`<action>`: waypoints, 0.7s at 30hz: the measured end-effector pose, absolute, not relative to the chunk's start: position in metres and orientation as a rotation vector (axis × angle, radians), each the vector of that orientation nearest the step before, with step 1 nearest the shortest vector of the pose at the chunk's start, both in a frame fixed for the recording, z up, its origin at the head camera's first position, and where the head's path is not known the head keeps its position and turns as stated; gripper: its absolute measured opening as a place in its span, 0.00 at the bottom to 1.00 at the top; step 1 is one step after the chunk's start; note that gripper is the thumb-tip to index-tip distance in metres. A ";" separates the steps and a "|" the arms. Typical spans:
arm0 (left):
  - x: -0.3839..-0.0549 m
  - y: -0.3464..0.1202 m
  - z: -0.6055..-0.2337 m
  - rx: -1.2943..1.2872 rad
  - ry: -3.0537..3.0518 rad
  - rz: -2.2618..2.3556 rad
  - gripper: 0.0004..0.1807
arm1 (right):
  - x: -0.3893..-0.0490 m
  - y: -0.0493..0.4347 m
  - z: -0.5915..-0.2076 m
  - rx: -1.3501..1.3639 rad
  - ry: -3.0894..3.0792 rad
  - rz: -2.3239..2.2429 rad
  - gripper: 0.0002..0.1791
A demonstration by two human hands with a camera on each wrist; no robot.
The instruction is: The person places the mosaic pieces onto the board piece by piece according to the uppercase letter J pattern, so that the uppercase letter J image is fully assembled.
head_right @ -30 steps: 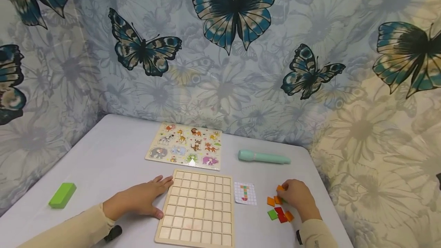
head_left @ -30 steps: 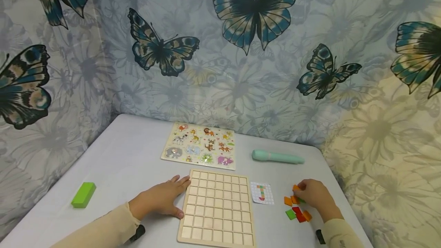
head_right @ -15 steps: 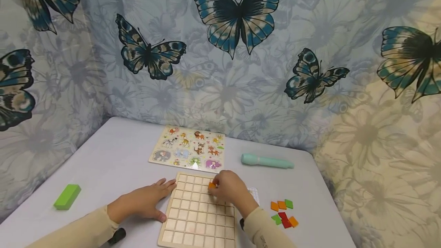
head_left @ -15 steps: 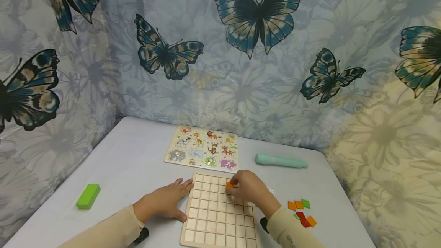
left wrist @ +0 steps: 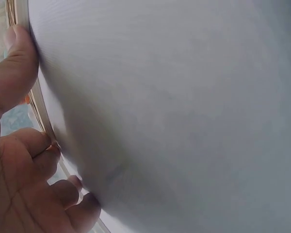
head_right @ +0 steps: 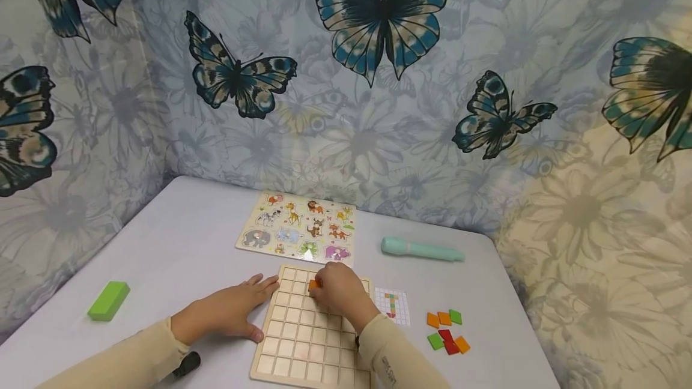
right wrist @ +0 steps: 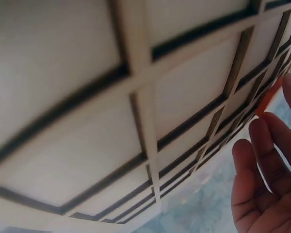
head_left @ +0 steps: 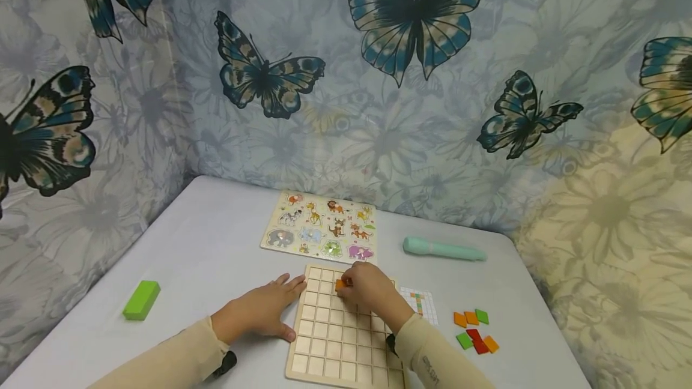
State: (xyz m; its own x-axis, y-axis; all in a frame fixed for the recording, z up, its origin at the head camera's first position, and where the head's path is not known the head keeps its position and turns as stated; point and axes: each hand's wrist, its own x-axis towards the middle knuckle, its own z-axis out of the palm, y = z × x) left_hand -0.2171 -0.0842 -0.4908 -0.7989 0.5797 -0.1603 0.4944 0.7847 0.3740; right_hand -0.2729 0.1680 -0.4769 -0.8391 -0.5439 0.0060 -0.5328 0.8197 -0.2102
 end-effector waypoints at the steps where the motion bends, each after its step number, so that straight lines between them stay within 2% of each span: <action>1: -0.217 -0.084 -0.490 0.830 2.709 0.465 0.59 | -0.273 0.169 -0.476 -0.870 2.947 -0.331 0.12; 11: -0.218 -0.084 -0.491 0.821 2.697 0.478 0.59 | -0.271 0.169 -0.479 -0.847 2.904 -0.465 0.09; 18: -0.221 -0.084 -0.494 0.819 2.701 0.464 0.59 | -0.274 0.170 -0.476 -0.738 2.893 -0.472 0.06; 21: -0.220 -0.084 -0.493 0.815 2.700 0.468 0.59 | -0.275 0.167 -0.475 -0.784 2.892 -0.432 0.06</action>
State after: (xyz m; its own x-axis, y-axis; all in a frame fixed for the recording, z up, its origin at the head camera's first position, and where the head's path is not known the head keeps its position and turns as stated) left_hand -0.2202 -0.0843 -0.4927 -0.8012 0.5732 -0.1719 0.4821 0.7884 0.3822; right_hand -0.2749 0.1672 -0.4750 -0.8596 -0.5097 -0.0353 -0.4771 0.8255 -0.3016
